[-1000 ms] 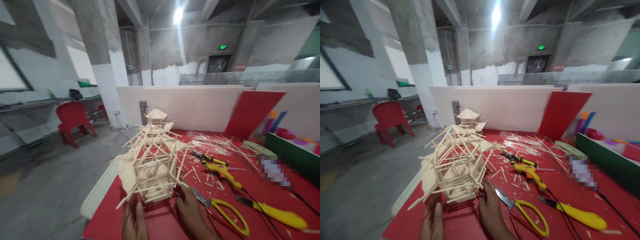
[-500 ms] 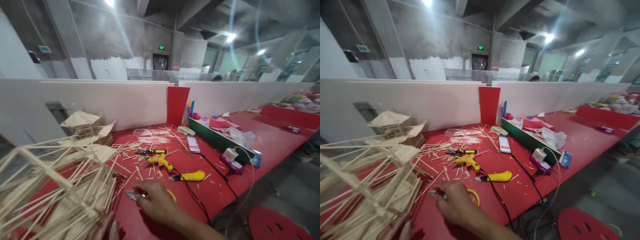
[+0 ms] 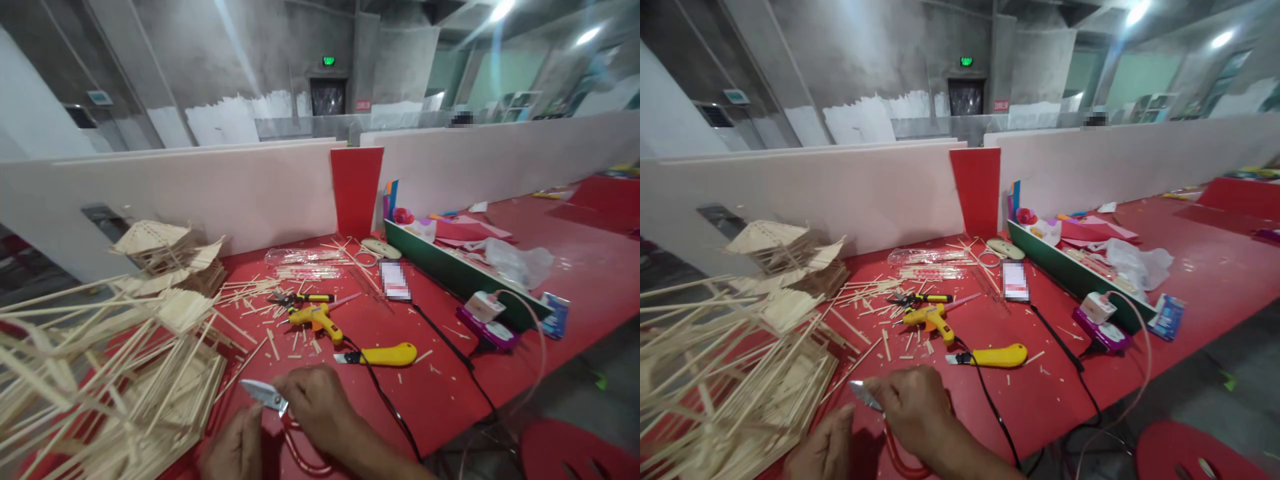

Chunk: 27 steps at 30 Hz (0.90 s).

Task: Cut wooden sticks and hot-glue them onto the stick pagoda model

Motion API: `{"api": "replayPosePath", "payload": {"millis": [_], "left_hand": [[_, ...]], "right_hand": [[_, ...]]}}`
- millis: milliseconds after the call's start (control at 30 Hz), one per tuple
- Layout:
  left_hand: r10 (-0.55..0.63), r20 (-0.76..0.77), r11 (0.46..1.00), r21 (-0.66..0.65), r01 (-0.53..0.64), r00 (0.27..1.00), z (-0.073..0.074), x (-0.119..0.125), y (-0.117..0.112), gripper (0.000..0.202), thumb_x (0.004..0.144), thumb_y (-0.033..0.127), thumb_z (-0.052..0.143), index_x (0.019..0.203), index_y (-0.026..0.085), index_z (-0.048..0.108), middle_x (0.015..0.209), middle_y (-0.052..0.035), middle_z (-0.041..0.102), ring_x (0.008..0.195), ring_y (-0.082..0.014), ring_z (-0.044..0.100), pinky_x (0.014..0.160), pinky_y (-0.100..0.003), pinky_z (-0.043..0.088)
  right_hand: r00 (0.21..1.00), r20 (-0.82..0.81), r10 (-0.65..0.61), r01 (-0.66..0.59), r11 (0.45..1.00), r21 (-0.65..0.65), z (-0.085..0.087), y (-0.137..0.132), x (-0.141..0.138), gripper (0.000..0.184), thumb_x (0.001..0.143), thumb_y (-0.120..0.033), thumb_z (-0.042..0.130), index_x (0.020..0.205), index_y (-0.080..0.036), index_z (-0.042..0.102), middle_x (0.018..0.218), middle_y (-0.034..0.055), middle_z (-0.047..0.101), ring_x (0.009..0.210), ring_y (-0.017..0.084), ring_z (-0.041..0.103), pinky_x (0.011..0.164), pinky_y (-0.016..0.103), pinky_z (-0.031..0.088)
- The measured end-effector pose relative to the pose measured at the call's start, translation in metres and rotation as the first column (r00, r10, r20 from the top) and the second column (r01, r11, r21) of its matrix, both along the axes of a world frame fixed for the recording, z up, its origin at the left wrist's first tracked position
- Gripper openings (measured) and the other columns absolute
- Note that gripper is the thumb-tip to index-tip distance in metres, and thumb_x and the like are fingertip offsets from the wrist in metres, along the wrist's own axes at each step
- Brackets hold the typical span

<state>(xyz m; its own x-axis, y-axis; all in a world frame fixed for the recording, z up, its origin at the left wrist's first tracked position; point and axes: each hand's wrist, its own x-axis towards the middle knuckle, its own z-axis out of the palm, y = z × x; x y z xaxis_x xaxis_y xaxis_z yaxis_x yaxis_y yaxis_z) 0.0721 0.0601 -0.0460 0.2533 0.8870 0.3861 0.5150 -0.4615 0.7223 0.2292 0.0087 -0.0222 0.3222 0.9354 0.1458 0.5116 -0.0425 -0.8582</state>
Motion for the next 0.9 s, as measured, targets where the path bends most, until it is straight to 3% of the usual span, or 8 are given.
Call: {"api": "replayPosePath", "payload": {"millis": [100,200,267,400,533,800,900], "left_hand": [[-0.070,0.051,0.996,0.067,0.066,0.996,0.010,-0.003,-0.011,0.048,0.097,0.033,0.043,0.051,0.022,0.048,0.049,0.0020,0.050,0.046,-0.0130,0.050,0.049,-0.024,0.041],[-0.099,0.064,0.989,0.114,0.092,0.993,0.015,-0.011,-0.016,0.039,0.096,0.024,0.048,0.058,0.021,0.053,0.057,0.0015,0.055,0.053,-0.0125,0.055,0.054,-0.023,0.044],[-0.067,0.052,0.986,0.156,0.058,0.996,0.013,-0.018,-0.017,0.030,0.093,0.022,0.056,0.063,0.021,0.059,0.065,0.0000,0.062,0.062,-0.0132,0.061,0.062,-0.023,0.048],[-0.021,0.076,0.979,0.202,0.005,0.997,0.003,-0.031,-0.020,0.013,0.090,0.020,0.061,0.078,0.021,0.068,0.080,-0.0025,0.070,0.076,-0.0155,0.067,0.074,-0.024,0.052],[-0.041,0.097,0.989,0.147,0.027,0.994,-0.005,-0.039,-0.024,0.011,0.091,0.019,0.060,0.085,0.021,0.070,0.084,-0.0038,0.071,0.080,-0.0162,0.068,0.078,-0.025,0.054],[-0.036,0.123,0.994,0.108,0.023,0.992,-0.005,-0.047,-0.024,0.017,0.093,0.019,0.056,0.085,0.021,0.071,0.080,-0.0044,0.071,0.077,-0.0166,0.067,0.074,-0.025,0.055],[-0.023,0.113,0.993,0.116,0.010,0.993,-0.007,-0.050,-0.023,0.017,0.093,0.019,0.056,0.085,0.021,0.071,0.080,-0.0040,0.071,0.078,-0.0163,0.069,0.075,-0.025,0.055]], "right_hand": [[0.993,0.116,-0.023,0.022,1.000,0.005,0.004,-0.009,0.003,0.051,0.100,-0.047,0.046,0.061,-0.018,0.062,0.061,-0.0018,0.058,0.058,0.010,0.050,0.057,0.024,0.028],[0.968,0.248,0.035,-0.020,0.998,-0.061,0.004,-0.016,0.008,0.025,0.098,-0.033,0.052,0.087,-0.021,0.071,0.086,0.0020,0.069,0.081,0.015,0.062,0.071,0.025,0.037],[0.939,0.330,0.096,-0.059,0.991,-0.121,0.001,-0.022,0.009,0.020,0.097,-0.028,0.051,0.103,-0.023,0.070,0.098,0.0041,0.070,0.092,0.019,0.062,0.079,0.028,0.039],[0.862,0.459,0.213,-0.086,0.955,-0.282,-0.006,-0.035,0.003,0.022,0.094,-0.022,0.050,0.109,-0.024,0.066,0.100,0.0058,0.067,0.096,0.023,0.060,0.079,0.031,0.038],[0.801,0.534,0.271,-0.064,0.925,-0.374,-0.011,-0.041,-0.006,0.042,0.083,-0.009,0.052,0.119,-0.026,0.063,0.105,0.0075,0.066,0.097,0.024,0.060,0.077,0.030,0.037],[0.680,0.702,0.212,-0.002,0.958,-0.287,-0.031,-0.038,-0.012,0.065,0.071,-0.003,0.052,0.133,-0.024,0.057,0.096,0.0085,0.065,0.084,0.023,0.061,0.067,0.028,0.034],[0.642,0.732,0.228,0.008,0.953,-0.304,-0.036,-0.036,-0.010,0.065,0.071,-0.002,0.051,0.132,-0.022,0.059,0.092,0.0093,0.066,0.082,0.024,0.062,0.066,0.030,0.034]]}}
